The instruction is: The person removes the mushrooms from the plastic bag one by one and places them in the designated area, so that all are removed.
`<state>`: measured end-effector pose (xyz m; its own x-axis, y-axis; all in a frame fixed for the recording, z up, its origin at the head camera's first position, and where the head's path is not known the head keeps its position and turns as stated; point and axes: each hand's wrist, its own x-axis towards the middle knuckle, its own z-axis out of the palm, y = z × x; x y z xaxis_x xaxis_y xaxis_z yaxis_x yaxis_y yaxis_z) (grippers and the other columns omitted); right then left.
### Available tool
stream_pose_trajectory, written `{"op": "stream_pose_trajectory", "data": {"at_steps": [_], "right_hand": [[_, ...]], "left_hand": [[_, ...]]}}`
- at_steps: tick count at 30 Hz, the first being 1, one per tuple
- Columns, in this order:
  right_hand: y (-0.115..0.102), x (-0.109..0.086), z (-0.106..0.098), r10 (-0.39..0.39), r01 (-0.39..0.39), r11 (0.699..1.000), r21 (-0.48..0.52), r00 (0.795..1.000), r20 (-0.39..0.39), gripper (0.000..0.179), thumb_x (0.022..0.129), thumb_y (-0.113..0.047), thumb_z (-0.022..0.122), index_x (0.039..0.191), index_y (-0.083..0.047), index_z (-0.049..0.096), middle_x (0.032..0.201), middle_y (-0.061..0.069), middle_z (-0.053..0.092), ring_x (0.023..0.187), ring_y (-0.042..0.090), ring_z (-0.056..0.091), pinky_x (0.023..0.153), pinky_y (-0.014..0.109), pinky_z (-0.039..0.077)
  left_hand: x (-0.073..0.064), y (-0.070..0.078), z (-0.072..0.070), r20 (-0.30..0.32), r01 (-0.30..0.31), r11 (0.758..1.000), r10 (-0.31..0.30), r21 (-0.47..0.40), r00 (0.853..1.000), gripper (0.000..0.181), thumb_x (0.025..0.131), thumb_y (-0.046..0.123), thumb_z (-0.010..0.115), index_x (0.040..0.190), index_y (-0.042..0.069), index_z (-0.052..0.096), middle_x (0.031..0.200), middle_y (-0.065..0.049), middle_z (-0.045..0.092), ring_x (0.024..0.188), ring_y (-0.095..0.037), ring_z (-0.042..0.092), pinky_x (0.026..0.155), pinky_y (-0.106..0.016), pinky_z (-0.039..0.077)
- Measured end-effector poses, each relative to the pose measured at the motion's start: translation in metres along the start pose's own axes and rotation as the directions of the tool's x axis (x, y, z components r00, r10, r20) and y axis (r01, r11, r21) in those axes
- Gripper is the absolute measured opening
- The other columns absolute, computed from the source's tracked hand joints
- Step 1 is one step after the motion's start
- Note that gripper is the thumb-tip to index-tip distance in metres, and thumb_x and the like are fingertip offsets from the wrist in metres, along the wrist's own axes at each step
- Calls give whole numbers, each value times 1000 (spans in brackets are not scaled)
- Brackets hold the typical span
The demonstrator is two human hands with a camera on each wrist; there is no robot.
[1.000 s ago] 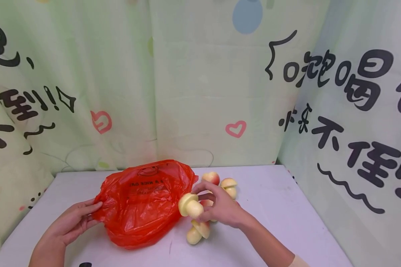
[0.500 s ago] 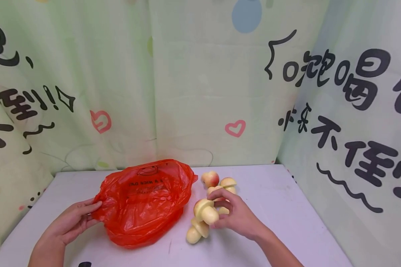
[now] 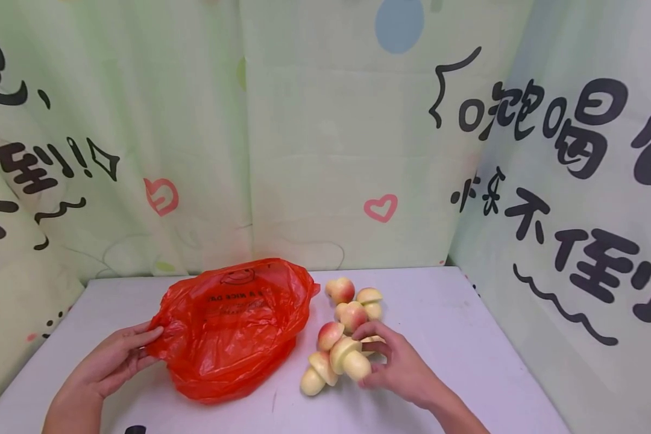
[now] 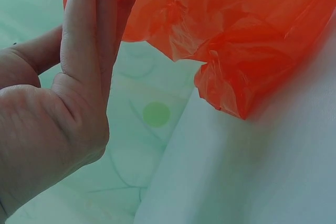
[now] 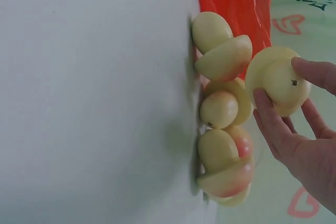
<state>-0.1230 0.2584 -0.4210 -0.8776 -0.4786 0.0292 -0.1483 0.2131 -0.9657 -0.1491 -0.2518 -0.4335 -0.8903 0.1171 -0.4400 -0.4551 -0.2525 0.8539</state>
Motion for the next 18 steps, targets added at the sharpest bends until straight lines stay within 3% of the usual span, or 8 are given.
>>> {"op": "stream_pose_trajectory", "data": {"at_steps": [8,18], "right_hand": [[9,-8,0,8,-8,1000,-15,1000,-15,64,75,6,82,130,-2,51,135,13,52,120,13,64,86,37,64],[21,-13,5,74,-76,997,-17,995,-64,65,73,7,82,130,-1,52,137,24,44,119,12,64,85,35,64]], "left_hand": [[-1,1,0,10,0,1000,0,-10,1000,68,104,22,66,162,7,35,113,4,74,103,-16,75,94,-35,62],[-2,1,-1,23,-6,1000,6,-3,1000,63,104,22,65,160,7,40,113,4,74,103,-16,75,94,-35,62]]}}
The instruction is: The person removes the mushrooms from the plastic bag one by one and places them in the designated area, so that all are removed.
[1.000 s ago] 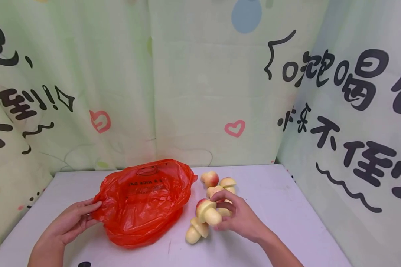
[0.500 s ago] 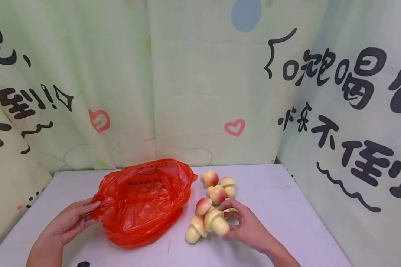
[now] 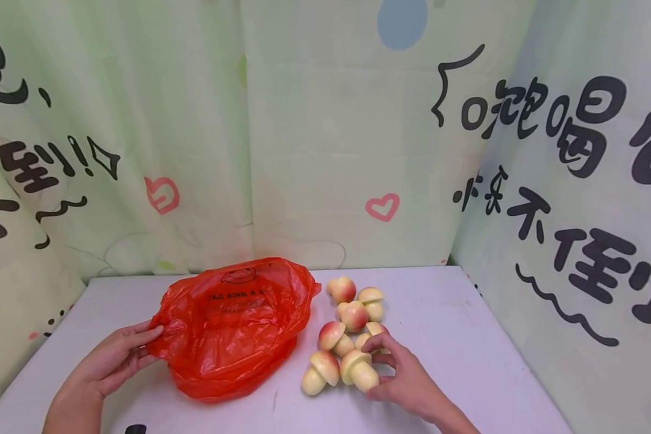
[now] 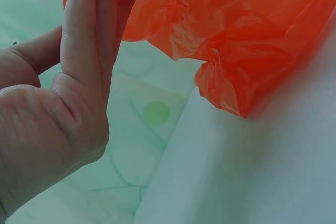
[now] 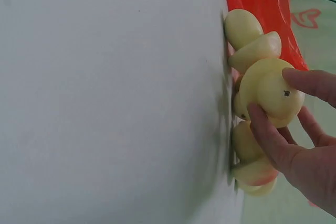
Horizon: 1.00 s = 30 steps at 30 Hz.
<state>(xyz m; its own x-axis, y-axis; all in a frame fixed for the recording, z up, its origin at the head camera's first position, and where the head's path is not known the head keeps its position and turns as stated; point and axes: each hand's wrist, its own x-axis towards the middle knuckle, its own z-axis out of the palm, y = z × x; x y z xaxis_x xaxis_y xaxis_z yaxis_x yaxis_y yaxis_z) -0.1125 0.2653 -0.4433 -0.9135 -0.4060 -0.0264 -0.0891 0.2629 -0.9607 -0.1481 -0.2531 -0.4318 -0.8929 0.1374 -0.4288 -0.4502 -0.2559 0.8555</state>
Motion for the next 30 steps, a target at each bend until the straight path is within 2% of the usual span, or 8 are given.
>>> {"op": "stream_pose_trajectory", "data": {"at_steps": [9,17,23,26,30], "right_hand": [[10,-1,2,-3,3,1000,-23,1000,-5,66,72,7,84,129,-1,53,141,25,44,118,12,63,87,33,63],[12,-3,6,-43,36,991,-126,998,-50,66,70,5,86,127,-5,54,135,21,51,119,7,64,95,24,59],[13,-5,9,-99,75,967,-243,991,-86,65,72,0,88,127,-9,54,133,17,55,119,13,66,93,23,60],[14,-6,9,-91,59,960,-275,991,-103,65,74,-1,88,128,-10,53,133,16,56,119,15,67,93,23,60],[15,-7,8,-39,4,960,-280,992,-120,65,75,-2,88,129,-11,52,134,15,57,121,16,67,93,24,60]], "left_hand": [[0,-1,0,1,-2,1000,2,-5,1000,57,104,22,66,156,9,47,113,4,74,102,-16,75,93,-34,62],[1,0,0,12,-8,1000,8,1,1000,58,104,22,65,157,7,45,113,4,75,101,-16,75,93,-33,62],[1,0,1,9,-11,1000,11,3,1000,61,104,22,65,158,6,42,113,4,74,101,-16,75,93,-33,62],[1,0,1,11,-9,1000,9,1,1000,61,104,22,66,158,6,42,113,4,75,101,-16,75,93,-33,62],[1,0,1,12,-7,1000,7,2,1000,62,104,22,66,159,6,41,112,3,75,100,-15,75,92,-32,62]]}}
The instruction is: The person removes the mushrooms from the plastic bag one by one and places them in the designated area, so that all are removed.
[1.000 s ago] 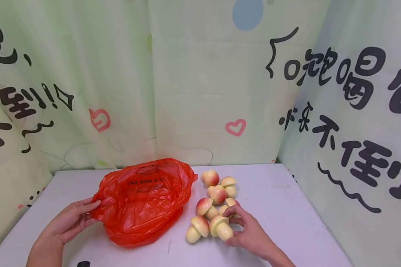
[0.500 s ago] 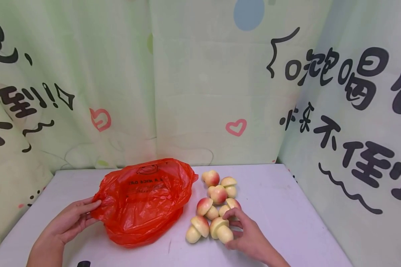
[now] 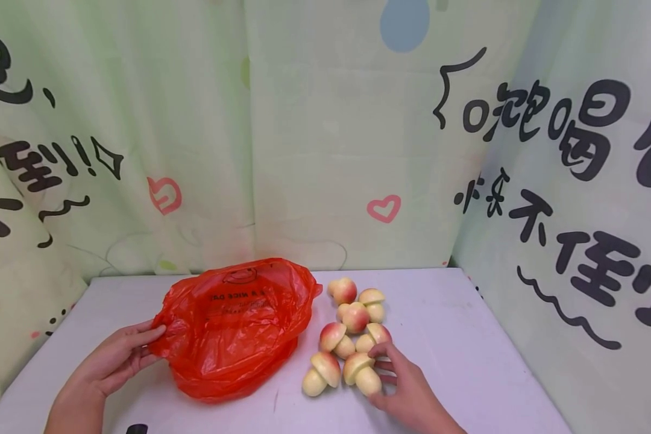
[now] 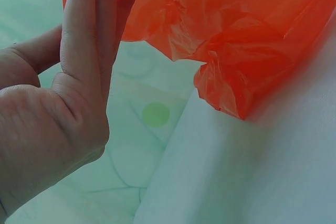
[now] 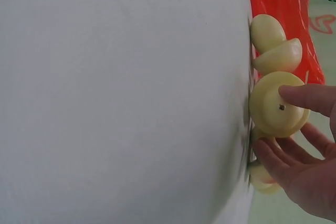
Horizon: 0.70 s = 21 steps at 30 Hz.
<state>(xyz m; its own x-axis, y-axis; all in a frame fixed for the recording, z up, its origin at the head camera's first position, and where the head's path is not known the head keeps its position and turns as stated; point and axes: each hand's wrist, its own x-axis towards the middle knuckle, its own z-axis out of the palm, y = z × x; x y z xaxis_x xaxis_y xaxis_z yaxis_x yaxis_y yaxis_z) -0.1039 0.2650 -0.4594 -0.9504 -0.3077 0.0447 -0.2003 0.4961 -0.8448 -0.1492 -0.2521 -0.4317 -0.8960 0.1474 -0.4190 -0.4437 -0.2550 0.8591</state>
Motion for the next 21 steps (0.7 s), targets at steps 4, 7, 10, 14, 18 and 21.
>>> {"op": "stream_pose_trajectory", "data": {"at_steps": [4,7,10,14,18,21], "right_hand": [[1,-1,1,19,-19,1000,-23,1000,-5,68,75,-2,88,130,-11,50,135,14,57,121,21,67,92,25,60],[2,-1,2,16,-16,999,-44,1000,-14,69,74,-1,88,130,-10,49,134,14,58,120,23,68,91,26,61],[3,-1,3,7,-9,998,-56,1000,-22,69,73,0,88,129,-10,49,132,13,59,118,20,68,91,26,61],[6,-1,4,4,-7,997,-79,999,-31,68,73,-1,88,128,-11,49,130,12,60,116,19,68,90,27,62],[9,-1,6,41,-44,994,-102,999,-29,68,73,-4,89,128,-11,49,129,11,61,117,17,66,90,28,61],[10,-2,7,57,-60,992,-114,998,-29,69,73,-6,90,128,-10,49,129,10,62,117,14,65,90,27,61]], "left_hand": [[0,0,1,-7,3,1000,-2,10,1000,67,104,22,66,161,5,35,113,4,75,100,-15,75,92,-32,62],[0,1,1,-7,4,1000,-4,13,1000,68,104,23,66,162,5,34,113,4,75,100,-15,75,92,-32,62],[0,1,1,-5,3,1000,-3,8,1000,67,104,23,66,161,5,35,113,4,75,100,-15,75,92,-31,62],[1,0,1,-1,-1,1000,1,4,1000,67,104,23,65,161,5,35,113,4,75,101,-15,75,92,-32,62],[1,-1,1,1,-3,1000,3,0,1000,66,104,22,65,161,5,36,113,4,75,102,-16,75,93,-33,62],[0,-1,0,-4,-1,1000,1,-4,1000,66,104,22,65,161,5,36,113,4,75,102,-16,75,93,-33,62]]}}
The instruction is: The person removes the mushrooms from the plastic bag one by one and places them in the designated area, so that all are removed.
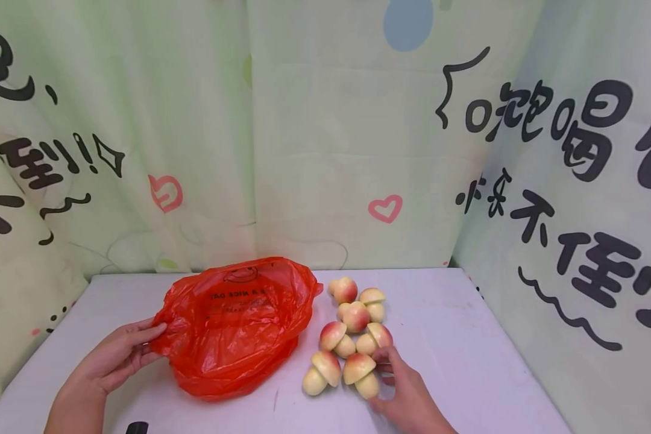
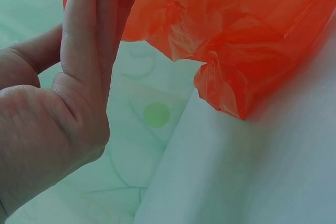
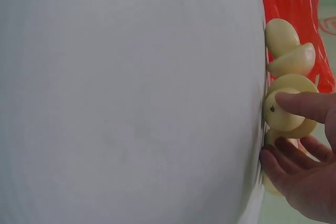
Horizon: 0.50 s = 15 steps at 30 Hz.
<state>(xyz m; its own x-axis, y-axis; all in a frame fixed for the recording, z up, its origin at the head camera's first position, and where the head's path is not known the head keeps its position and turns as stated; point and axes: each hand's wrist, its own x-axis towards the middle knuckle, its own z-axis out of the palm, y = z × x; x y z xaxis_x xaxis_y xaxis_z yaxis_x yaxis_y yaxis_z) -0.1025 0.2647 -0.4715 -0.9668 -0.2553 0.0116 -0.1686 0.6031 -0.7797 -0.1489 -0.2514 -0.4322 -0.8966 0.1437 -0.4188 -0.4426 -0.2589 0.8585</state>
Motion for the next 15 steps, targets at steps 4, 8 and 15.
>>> {"op": "stream_pose_trajectory", "data": {"at_steps": [4,8,15], "right_hand": [[0,0,1,-1,1,1000,-6,1000,-8,70,72,-6,91,128,-10,49,129,10,62,117,12,65,91,28,61],[-1,-1,1,15,-15,1000,-3,1000,-15,70,73,-8,92,128,-10,50,130,11,62,118,20,66,91,29,61],[-9,-4,-2,48,-48,998,-34,999,-6,74,71,-10,94,130,-8,49,130,12,62,122,37,64,87,30,61]], "left_hand": [[-1,0,0,-4,3,1000,-3,2,1000,67,104,22,65,161,5,35,113,4,75,101,-16,76,93,-34,62],[-1,0,0,-5,9,1000,-9,1,1000,67,104,23,65,161,5,35,112,4,75,101,-16,76,92,-34,62],[-3,3,2,-53,4,992,2,123,999,73,104,31,65,163,4,30,115,3,72,100,-17,73,90,-35,64]]}}
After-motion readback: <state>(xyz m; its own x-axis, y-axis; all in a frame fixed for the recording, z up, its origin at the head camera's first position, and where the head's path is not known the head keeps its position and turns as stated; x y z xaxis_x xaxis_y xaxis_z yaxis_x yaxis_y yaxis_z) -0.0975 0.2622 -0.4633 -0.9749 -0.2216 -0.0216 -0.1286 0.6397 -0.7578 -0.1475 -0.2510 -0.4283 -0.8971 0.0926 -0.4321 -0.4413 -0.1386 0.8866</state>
